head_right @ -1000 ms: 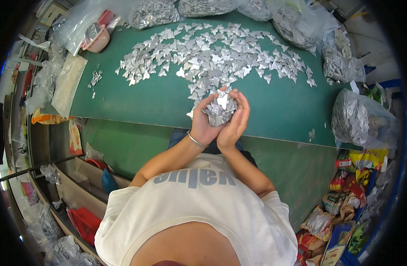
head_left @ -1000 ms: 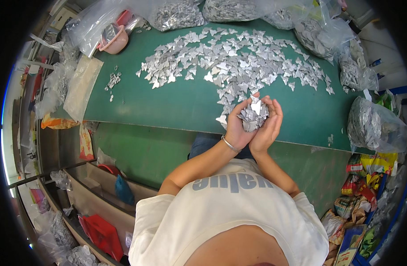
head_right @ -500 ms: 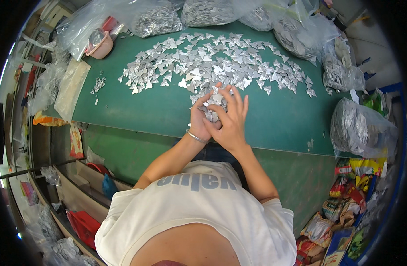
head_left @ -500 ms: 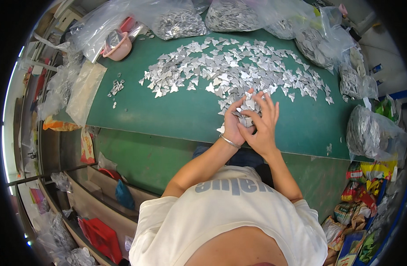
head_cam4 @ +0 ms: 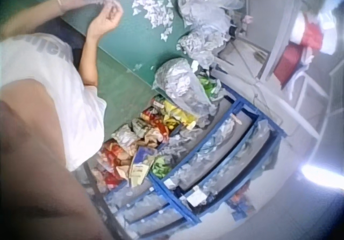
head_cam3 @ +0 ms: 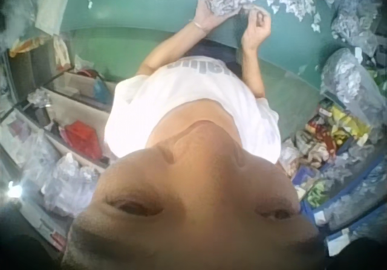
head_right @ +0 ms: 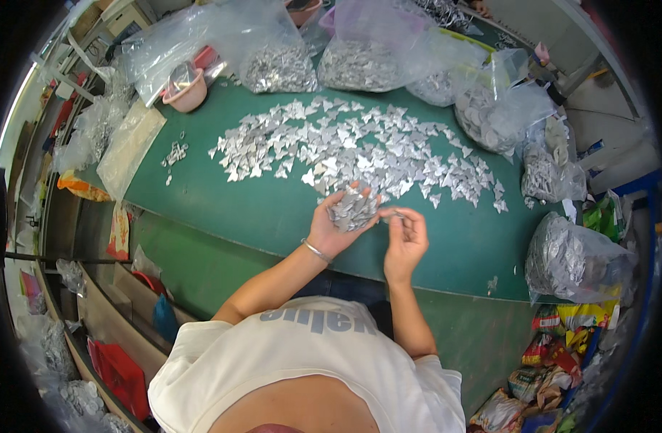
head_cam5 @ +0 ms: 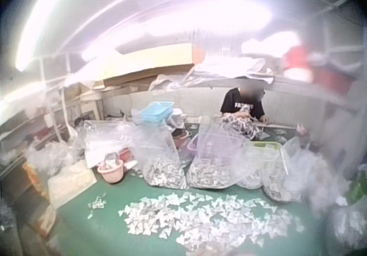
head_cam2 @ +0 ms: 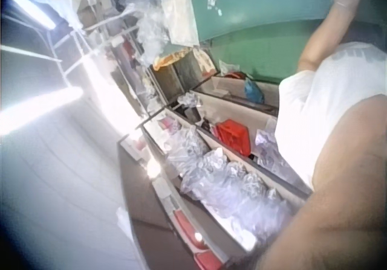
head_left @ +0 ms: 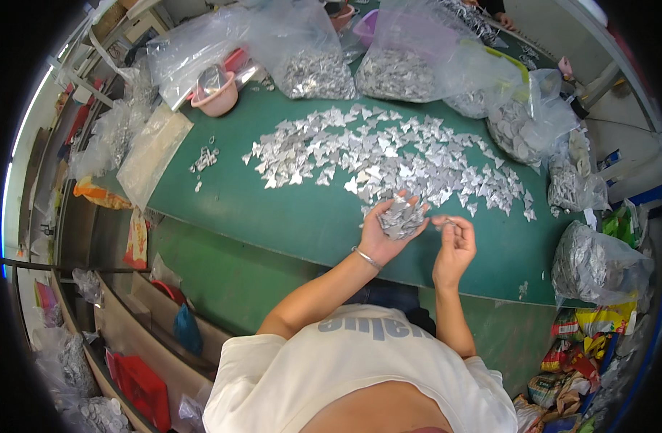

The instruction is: The person gathers small metal butterfly-shaped pieces by hand from a table, places them into plastic bags on a shelf, and then sorts individual metal rings into a bowl.

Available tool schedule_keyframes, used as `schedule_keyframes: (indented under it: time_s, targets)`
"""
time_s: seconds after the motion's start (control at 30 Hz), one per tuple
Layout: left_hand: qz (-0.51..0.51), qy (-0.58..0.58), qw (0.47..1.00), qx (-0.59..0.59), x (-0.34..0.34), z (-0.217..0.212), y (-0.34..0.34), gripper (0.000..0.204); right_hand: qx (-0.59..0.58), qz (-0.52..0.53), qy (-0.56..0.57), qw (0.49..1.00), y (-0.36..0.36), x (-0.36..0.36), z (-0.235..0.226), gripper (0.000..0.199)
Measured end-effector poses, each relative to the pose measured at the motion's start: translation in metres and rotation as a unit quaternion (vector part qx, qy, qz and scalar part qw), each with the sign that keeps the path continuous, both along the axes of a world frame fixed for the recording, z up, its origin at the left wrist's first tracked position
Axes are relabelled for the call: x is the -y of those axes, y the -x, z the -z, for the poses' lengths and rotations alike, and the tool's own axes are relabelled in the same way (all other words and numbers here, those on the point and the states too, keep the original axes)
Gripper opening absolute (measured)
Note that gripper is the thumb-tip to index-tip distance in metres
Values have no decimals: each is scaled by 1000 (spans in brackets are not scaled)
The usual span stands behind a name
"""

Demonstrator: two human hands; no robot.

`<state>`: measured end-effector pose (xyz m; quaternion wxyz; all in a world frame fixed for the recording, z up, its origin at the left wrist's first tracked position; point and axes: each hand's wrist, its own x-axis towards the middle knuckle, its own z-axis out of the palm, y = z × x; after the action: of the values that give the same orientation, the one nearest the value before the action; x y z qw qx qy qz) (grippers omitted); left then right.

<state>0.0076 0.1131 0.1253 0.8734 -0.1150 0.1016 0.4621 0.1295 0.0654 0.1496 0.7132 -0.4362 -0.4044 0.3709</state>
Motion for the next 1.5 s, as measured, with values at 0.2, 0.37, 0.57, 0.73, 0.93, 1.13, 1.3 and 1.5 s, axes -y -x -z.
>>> schedule_keyframes:
  time_s: [0.2,0.37,0.57,0.73,0.93,1.13,1.3,1.5]
  targets:
    - [-16,-26,999,-45,-84,-76,-15,28,7,52,80,995,-30,14,36,9]
    - [-56,-105,993,21,-185,-180,-67,25,67,104,84,989,-30,20,66,8]
    - [-146,-115,979,-82,-268,-213,-98,25,60,99,103,988,-32,18,64,8]
    - [-125,-28,974,-189,-283,-161,-73,26,55,114,105,986,-32,20,66,7]
    - [-94,-34,985,-138,-246,-147,-39,32,17,55,72,996,-36,-1,42,11]
    - [-103,-15,987,-123,-209,-147,-12,32,396,67,-11,916,-66,-146,-99,33]
    - [-113,-46,987,-103,-203,-168,2,32,705,185,30,684,-58,-267,-138,26]
    - [-83,-71,991,-79,-192,-193,11,35,771,60,-76,630,-8,-243,-108,11]
